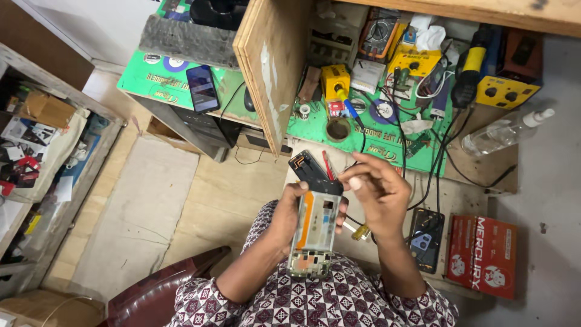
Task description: The person disassembles a smartphone at a repair workbench, prying off the back cover and battery, then uses a screwdriver to unscrew and remove the internal board. They handle the exposed chassis and flex cables while working through the phone's internals.
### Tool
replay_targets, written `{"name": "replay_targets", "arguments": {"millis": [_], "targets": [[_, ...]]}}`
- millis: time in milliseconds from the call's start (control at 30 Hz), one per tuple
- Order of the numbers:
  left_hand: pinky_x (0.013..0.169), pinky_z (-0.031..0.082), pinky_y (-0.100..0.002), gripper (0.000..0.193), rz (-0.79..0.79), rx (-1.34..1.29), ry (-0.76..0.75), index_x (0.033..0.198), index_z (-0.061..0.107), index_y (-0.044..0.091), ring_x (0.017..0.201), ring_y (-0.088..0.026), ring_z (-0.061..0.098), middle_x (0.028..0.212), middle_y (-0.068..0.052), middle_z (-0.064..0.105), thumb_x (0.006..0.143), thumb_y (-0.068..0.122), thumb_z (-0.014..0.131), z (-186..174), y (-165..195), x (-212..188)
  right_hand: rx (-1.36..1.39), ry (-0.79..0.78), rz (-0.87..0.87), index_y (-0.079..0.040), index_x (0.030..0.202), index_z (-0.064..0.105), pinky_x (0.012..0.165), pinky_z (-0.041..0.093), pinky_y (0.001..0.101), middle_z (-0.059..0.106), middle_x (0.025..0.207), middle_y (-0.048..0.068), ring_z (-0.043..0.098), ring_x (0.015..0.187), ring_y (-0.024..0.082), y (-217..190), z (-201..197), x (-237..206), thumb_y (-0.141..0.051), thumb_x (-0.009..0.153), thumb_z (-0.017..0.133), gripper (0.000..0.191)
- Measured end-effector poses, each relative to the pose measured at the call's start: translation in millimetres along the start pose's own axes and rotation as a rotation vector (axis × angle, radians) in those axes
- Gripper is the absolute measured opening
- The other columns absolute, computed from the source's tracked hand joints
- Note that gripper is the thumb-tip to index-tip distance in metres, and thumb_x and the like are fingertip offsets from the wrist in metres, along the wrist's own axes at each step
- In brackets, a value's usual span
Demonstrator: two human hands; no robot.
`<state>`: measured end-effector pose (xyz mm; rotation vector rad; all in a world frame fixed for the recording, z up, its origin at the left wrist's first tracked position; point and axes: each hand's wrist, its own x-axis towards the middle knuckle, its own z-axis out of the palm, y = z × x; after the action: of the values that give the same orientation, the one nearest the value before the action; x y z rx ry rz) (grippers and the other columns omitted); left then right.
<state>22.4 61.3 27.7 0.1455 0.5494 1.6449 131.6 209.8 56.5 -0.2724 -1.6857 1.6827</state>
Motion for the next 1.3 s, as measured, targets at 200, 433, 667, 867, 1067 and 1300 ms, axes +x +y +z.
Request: {"name": "replay_targets", "arguments": {"millis": [200,433,667,867,1067,1300], "targets": [[0.087,0.057,-0.043,0.080,-0.005,-0.036,-0.040,0.145,0.054,-0.007,0.092,-0.027,0.067,0.108,-0.017,0.067,0.098,0.057,0.038,6.3,6.4,-4.6,0.010,0.029,0.050,0.008,0.131,0.061,0.080,0.058,0.0264,0.075,0.105,0.015,0.071,0.091,0.015,-3.4,1.5,-1.4,-0.001,0.098,0.067,0.035],[0.083,0.061,-0.046,0.068,0.001,0.024,0.101,0.131,0.060,-0.002,0.088,-0.030,0.071,0.103,-0.017,0.070,0.096,0.054,0.042,0.4,2.0,-5.1,-0.298,-0.098,-0.056,0.001,0.120,0.070,0.073,0.059,0.0241,0.072,0.114,0.014,0.069,0.093,0.015,-26.8,16.8,-2.0,0.000,0.086,0.076,0.034],[0.078,0.063,-0.046,0.063,-0.021,0.148,0.212,0.124,0.059,-0.006,0.084,-0.031,0.072,0.104,-0.019,0.071,0.099,0.050,0.046,-17.0,-17.5,-0.8,-0.567,-0.171,-0.274,-0.002,0.110,0.074,0.073,0.056,0.0309,0.072,0.101,0.010,0.070,0.087,0.021,-43.8,21.2,3.8,-0.005,0.075,0.088,0.038],[0.078,0.062,-0.045,0.053,0.002,0.229,0.186,0.125,0.054,-0.002,0.084,-0.030,0.072,0.101,-0.018,0.069,0.098,0.044,0.048,-20.0,-25.4,1.9,-0.703,-0.224,-0.447,-0.003,0.106,0.075,0.072,0.057,0.0326,0.073,0.097,0.010,0.072,0.082,0.022,-44.7,8.6,3.9,-0.010,0.076,0.087,0.033],[0.077,0.063,-0.043,0.055,-0.014,0.301,0.279,0.124,0.056,-0.001,0.085,-0.027,0.073,0.102,-0.017,0.071,0.096,0.045,0.045,-10.9,-26.0,4.5,-0.831,-0.161,-0.615,-0.001,0.104,0.072,0.071,0.060,0.0326,0.075,0.095,0.010,0.076,0.083,0.024,-30.5,7.2,0.8,-0.011,0.081,0.082,0.027],[0.078,0.061,-0.044,0.058,-0.053,0.234,0.300,0.120,0.061,-0.001,0.085,-0.027,0.073,0.102,-0.018,0.071,0.096,0.049,0.048,-5.8,-21.7,7.0,-0.827,-0.157,-0.568,-0.001,0.099,0.070,0.069,0.060,0.0340,0.076,0.094,0.012,0.076,0.080,0.025,-27.7,8.2,2.6,-0.013,0.079,0.085,0.027]]}}
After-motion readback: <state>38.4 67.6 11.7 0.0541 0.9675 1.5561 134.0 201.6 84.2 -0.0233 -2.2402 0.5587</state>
